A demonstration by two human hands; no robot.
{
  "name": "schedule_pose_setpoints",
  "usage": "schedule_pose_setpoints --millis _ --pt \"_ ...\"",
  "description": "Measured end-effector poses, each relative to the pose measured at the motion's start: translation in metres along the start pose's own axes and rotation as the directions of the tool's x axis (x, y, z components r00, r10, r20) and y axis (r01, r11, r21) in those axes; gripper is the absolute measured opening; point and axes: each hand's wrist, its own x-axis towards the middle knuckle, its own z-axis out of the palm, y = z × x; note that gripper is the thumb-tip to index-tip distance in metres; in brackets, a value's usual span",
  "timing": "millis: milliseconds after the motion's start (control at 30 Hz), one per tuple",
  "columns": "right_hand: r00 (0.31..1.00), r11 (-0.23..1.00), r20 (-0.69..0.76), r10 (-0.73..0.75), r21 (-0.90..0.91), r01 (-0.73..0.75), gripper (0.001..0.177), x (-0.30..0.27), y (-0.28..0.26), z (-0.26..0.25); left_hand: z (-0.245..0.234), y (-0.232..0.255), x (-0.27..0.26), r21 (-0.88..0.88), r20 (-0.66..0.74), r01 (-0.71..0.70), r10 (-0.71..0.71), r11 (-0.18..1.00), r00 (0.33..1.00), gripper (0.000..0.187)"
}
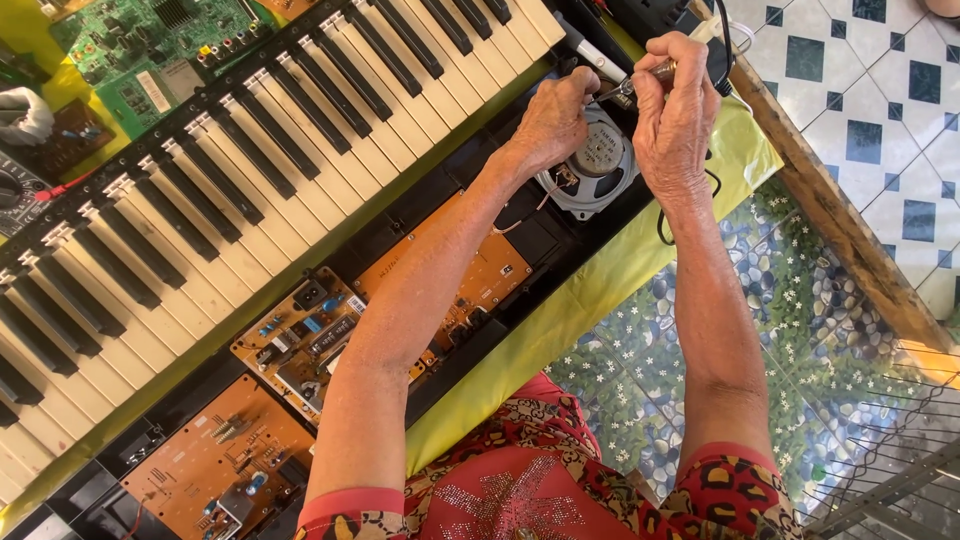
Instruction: The person uses a screwdriver to remove screws from a speaker mounted inside an open electronic keyboard. They then manipulate the speaker and its wires, appearing to adjust or test the connection while the device remains disassembled on a workbench.
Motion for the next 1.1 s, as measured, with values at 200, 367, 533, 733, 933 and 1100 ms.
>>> schedule_pose_setpoints --millis 200,367,533,733,933,1100 --pt "1.0 0.999 0.016 0.014 -0.043 -0.014 0.011 -0.004 0.0 0.002 0.0 -0.003 -0.001 0.002 -0.058 -0.073 0.073 0.997 0.996 0.043" --pt "0.996 0.996 -0.078 -0.04 -0.078 0.034 0.011 -0.002 0.004 0.006 0.0 -0.002 -0.001 -0.017 -0.034 -0.045 0.044 0.999 0.998 0.04" --pt "0.998 0.999 -0.058 -0.002 -0.034 0.0 0.012 -0.002 0.006 0.008 -0.011 0.017 -0.008 0.03 0.007 0.006 -0.007 1.0 1.0 0.045" --pt "0.999 1.0 -0.043 0.007 -0.026 -0.008 0.009 -0.001 0.002 0.007 -0.012 0.018 -0.013 0.085 0.024 0.004 -0.006 0.996 1.0 0.042" --pt "0.999 0.999 0.029 0.017 -0.03 -0.016 0.01 0.002 -0.008 -0.001 -0.016 0.027 -0.016 0.144 0.077 0.034 -0.046 0.989 0.996 0.048" --pt "0.996 0.998 0.05 0.068 -0.008 -0.067 0.014 0.006 0.004 0.001 -0.013 0.023 -0.015 0.166 0.078 0.022 -0.035 0.986 0.996 0.048"
